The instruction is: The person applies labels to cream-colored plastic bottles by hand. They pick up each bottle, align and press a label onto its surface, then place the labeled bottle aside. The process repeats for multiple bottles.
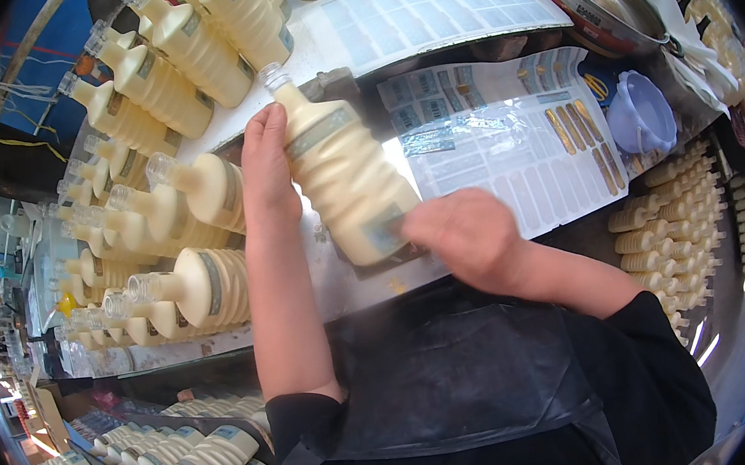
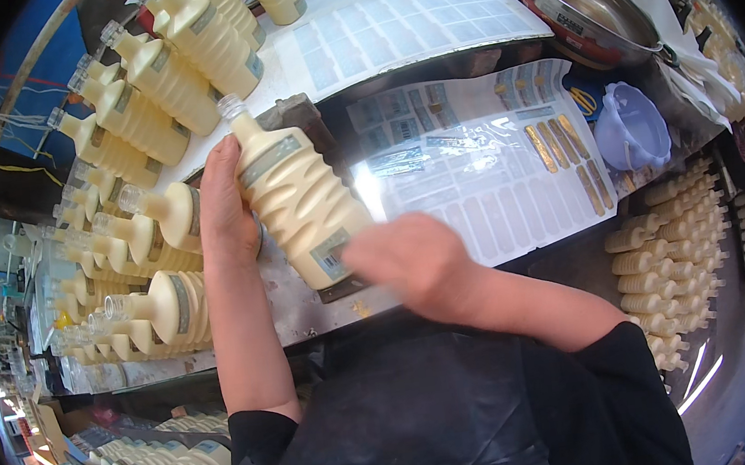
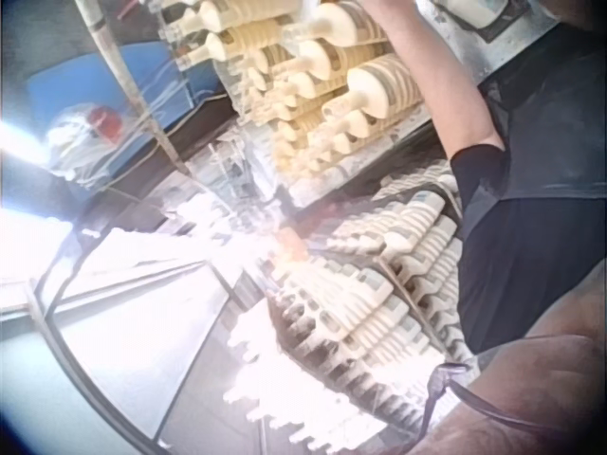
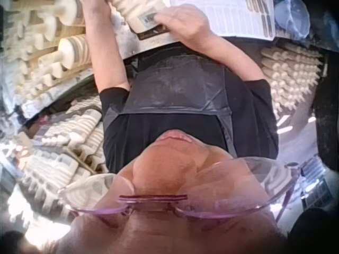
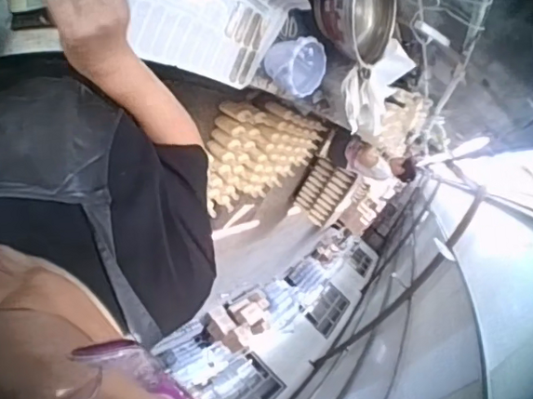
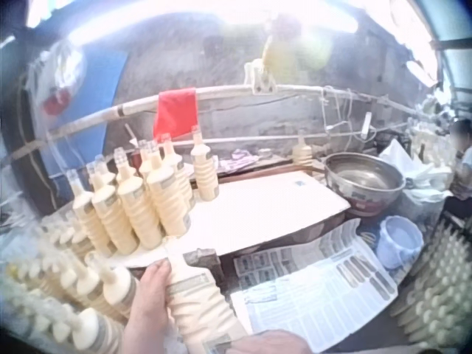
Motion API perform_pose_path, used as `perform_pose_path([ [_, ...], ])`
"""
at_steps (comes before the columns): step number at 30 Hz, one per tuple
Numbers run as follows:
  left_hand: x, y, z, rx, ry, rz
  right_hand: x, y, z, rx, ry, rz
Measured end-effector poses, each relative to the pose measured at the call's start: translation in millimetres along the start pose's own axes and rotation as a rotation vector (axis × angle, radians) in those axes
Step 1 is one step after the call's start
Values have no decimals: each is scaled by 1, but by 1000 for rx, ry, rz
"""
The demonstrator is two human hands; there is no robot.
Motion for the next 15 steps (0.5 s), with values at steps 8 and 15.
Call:
perform_pose_path([
  [8,34,10,-41,-164,0,27,4,-30,44,-59,218,196],
  [15,44,21,-43,-154,-88,-75,43,-65,35,-127,210,366],
])
Point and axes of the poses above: each hand's wrist, its own x-axis away from the middle knuckle, its own y-axis out of the back of the hand, z = x × y, the point moved 10 cm from there along -x, towards the middle knuckle, and after that the axes turned 12 degrees about -x, right-handed, at the moved point
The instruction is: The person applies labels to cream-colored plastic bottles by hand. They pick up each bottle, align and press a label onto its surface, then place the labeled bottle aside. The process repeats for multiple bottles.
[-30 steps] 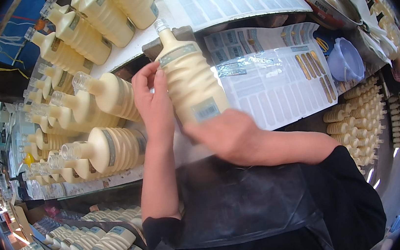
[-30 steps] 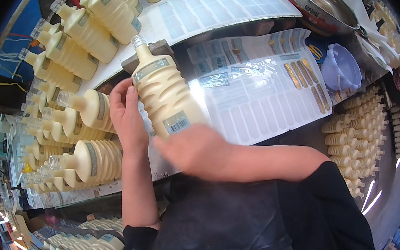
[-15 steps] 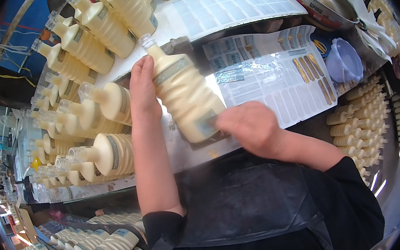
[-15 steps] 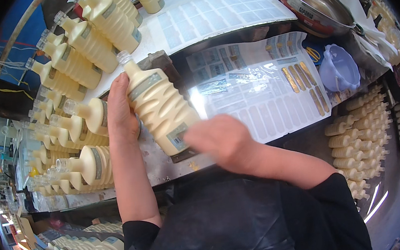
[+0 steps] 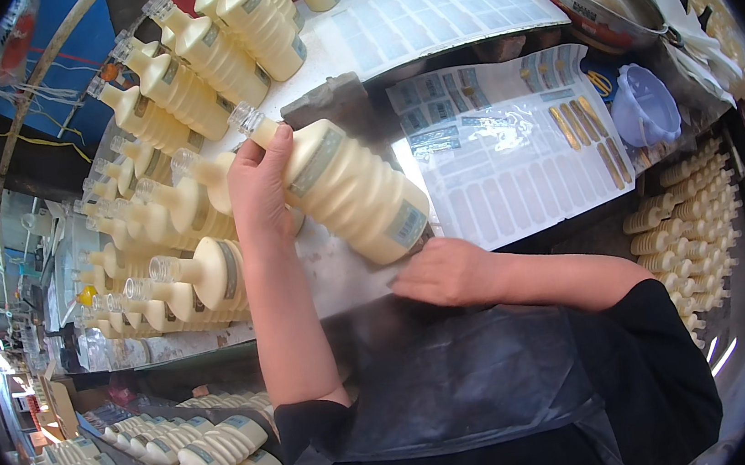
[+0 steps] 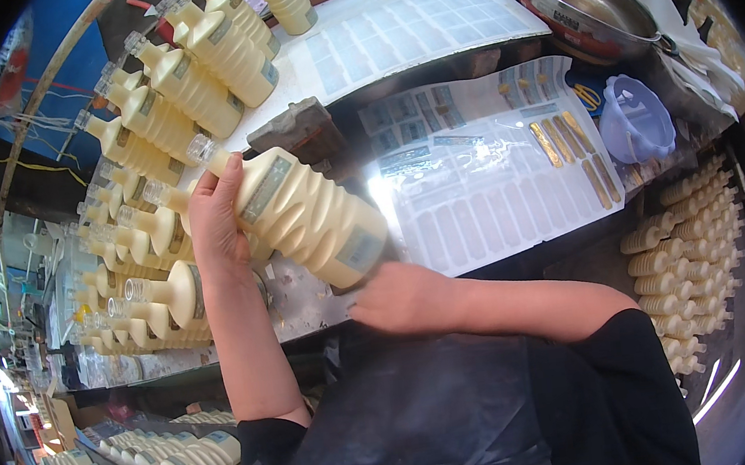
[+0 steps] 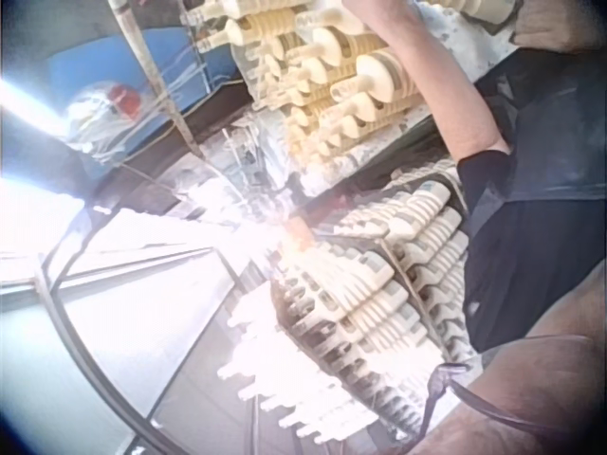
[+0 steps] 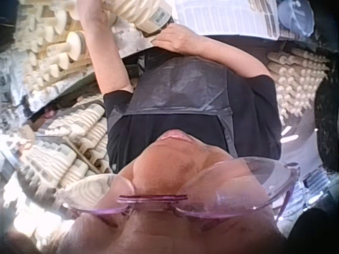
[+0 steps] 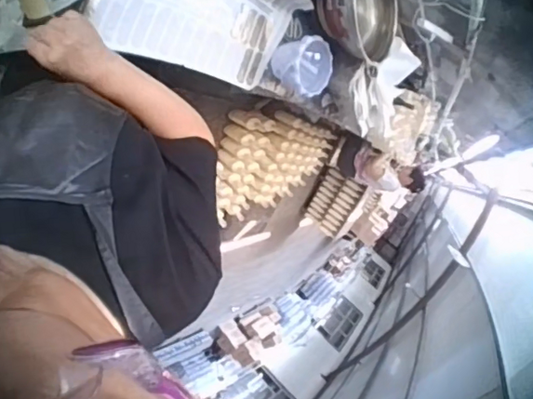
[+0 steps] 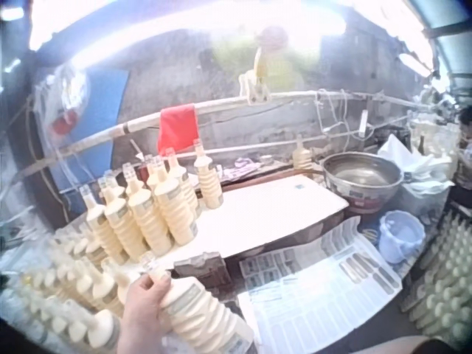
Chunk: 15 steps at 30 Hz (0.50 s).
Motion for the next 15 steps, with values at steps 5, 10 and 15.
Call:
perform_pose_path([
  [5,9,7,-4,-35,-27,-49,6,56,-31,-153,-322,-428],
  [10,26,8,-17,-144,-100,-69,62,72,-103,-263,-896,-695],
  [15,29,9,-20,-97,-92,-29,53,58,-91,-526,-852,-662],
])
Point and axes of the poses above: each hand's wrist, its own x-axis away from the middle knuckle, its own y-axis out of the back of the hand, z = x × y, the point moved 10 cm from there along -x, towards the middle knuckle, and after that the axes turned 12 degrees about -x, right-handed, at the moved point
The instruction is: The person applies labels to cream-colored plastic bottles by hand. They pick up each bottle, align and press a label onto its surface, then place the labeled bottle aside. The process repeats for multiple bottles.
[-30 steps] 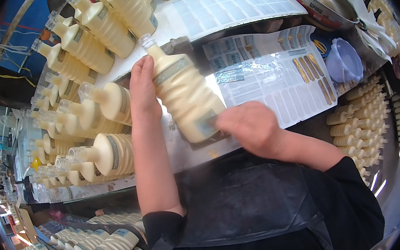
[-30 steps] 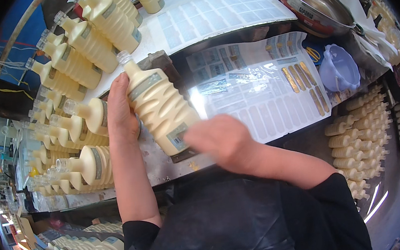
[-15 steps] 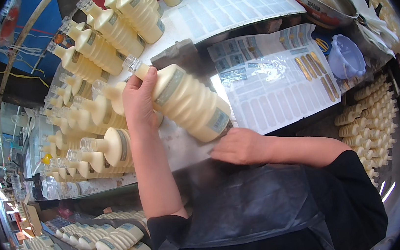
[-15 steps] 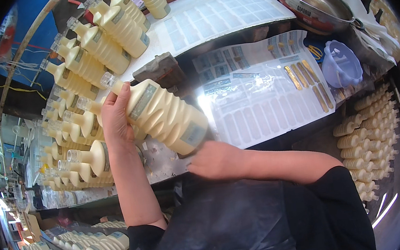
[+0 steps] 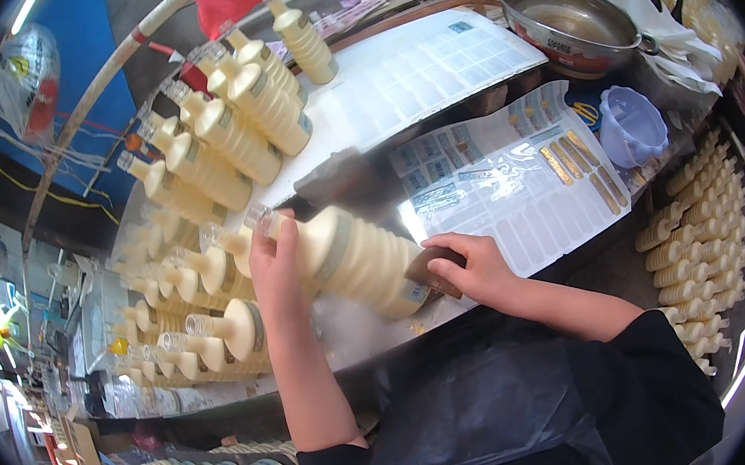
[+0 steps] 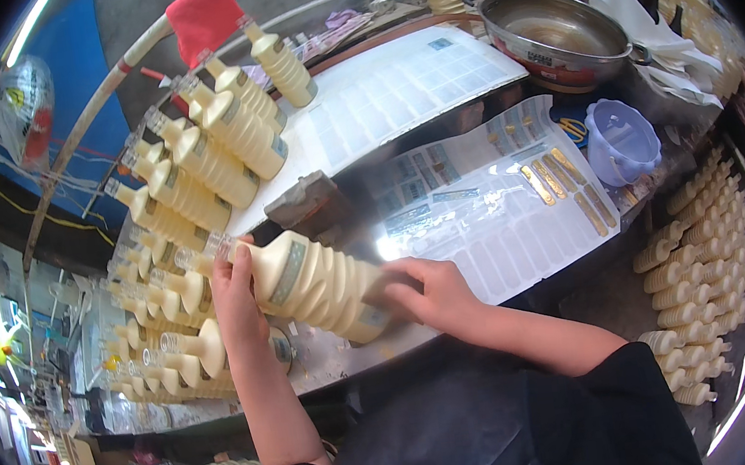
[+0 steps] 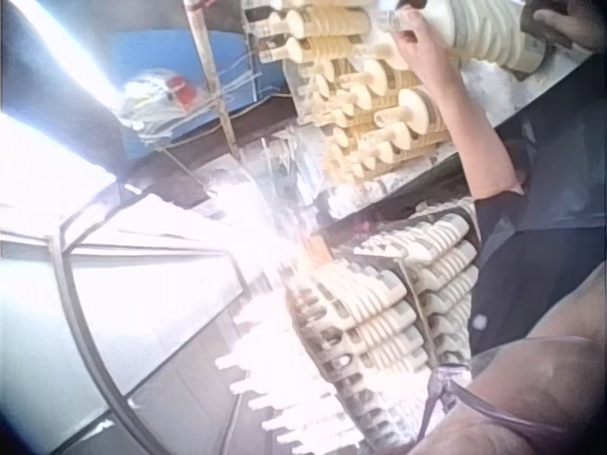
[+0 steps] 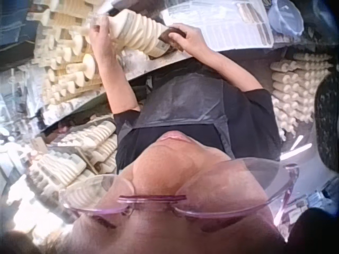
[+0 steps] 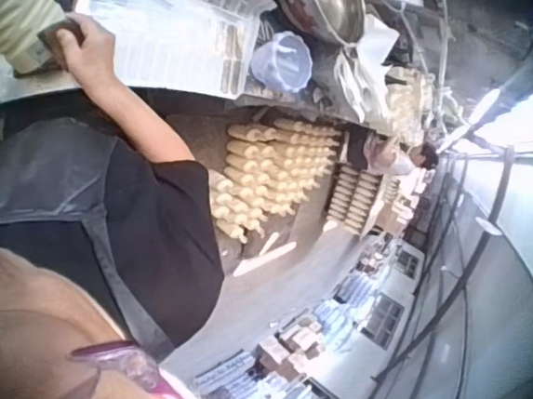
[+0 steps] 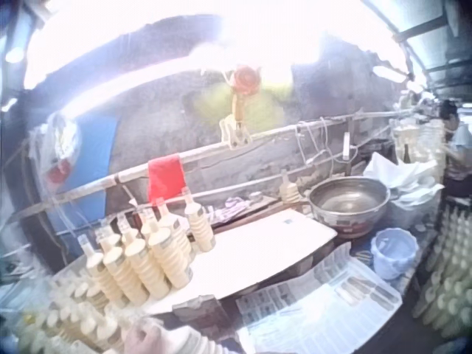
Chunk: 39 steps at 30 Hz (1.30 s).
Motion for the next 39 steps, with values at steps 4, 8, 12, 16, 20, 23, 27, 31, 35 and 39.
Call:
perform_pose_path([
  [4,17,-14,-32,-171,-55,55,-16,52,-55,169,-160,-193],
  [8,31,-32,-60,-226,-170,116,-25,78,-52,-143,-230,-222],
  [12,18,-48,-92,-327,-288,93,-28,113,-55,-340,-316,-240],
  [16,-14,-57,-136,-258,-466,-21,-9,151,-48,-291,-304,-212],
  [20,-63,-77,-176,-443,-538,-169,28,209,-49,-450,-391,-380],
  [23,-117,-101,-183,-494,-591,-167,70,264,-48,-580,-372,-508],
  [27,-204,-108,-150,-422,-604,-111,138,350,-32,-391,-512,-787],
  [31,-257,-120,-136,-623,-522,-186,254,459,-21,-165,-475,-1206],
  [35,-291,-137,-127,-529,-435,-120,407,527,-81,-55,-704,-1352],
  [39,-326,-137,-117,-628,-427,-56,512,538,-162,26,-842,-1395],
])
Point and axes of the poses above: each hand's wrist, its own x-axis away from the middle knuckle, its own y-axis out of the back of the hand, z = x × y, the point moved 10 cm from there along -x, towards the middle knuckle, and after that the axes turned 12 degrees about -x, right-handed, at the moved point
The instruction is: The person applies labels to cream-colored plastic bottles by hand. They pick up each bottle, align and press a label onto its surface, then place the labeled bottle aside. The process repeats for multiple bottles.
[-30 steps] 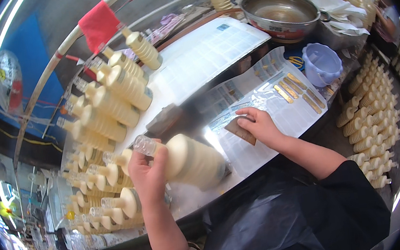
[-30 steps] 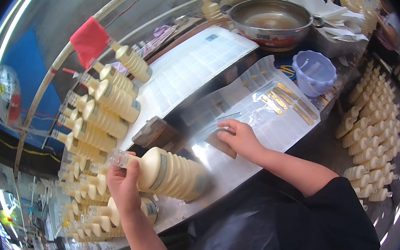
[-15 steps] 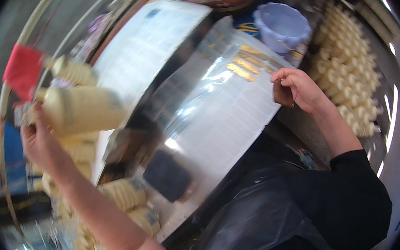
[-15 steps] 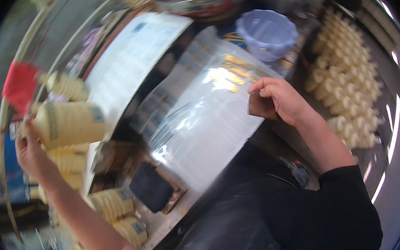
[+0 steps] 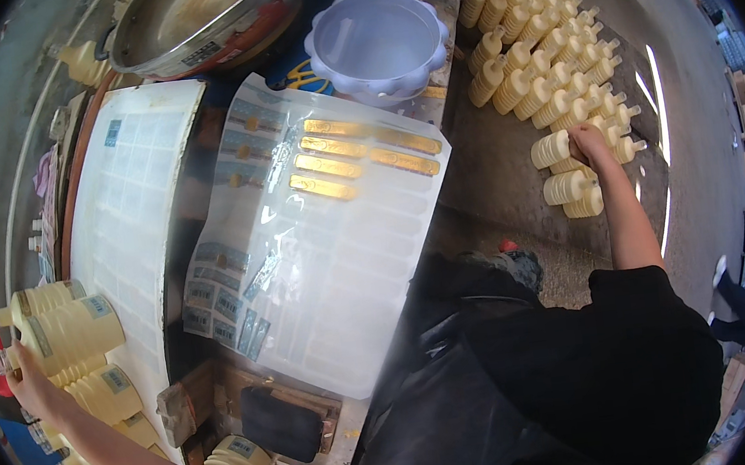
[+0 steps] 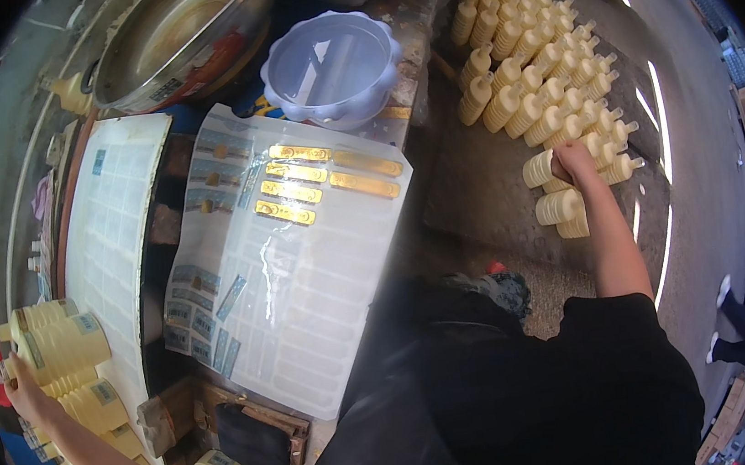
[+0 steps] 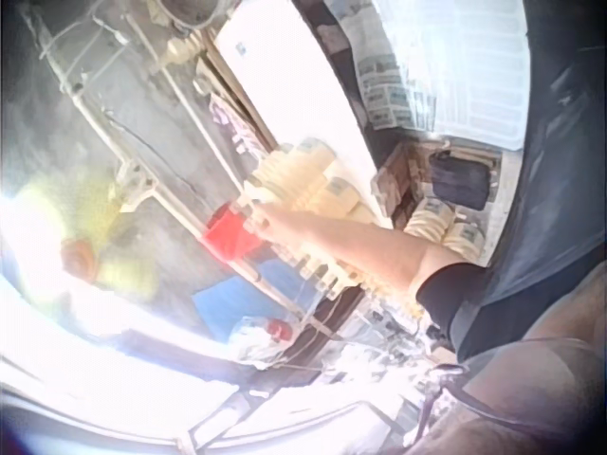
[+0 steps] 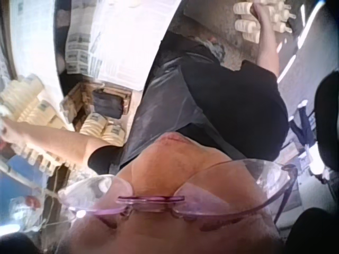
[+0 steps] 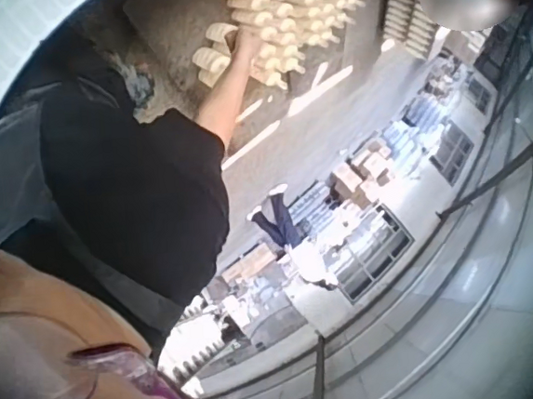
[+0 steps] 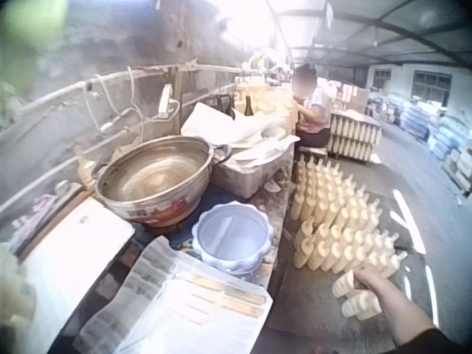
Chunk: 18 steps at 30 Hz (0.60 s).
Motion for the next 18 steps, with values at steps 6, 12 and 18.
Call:
perform_pose_path([
  [6,42,6,-21,15,31,-86,15,44,-63,894,-80,-344],
  [12,106,23,-14,2,-81,-157,-8,116,-149,942,-183,-441],
  [18,159,42,-46,25,-84,-67,-43,83,-184,938,-54,-79],
])
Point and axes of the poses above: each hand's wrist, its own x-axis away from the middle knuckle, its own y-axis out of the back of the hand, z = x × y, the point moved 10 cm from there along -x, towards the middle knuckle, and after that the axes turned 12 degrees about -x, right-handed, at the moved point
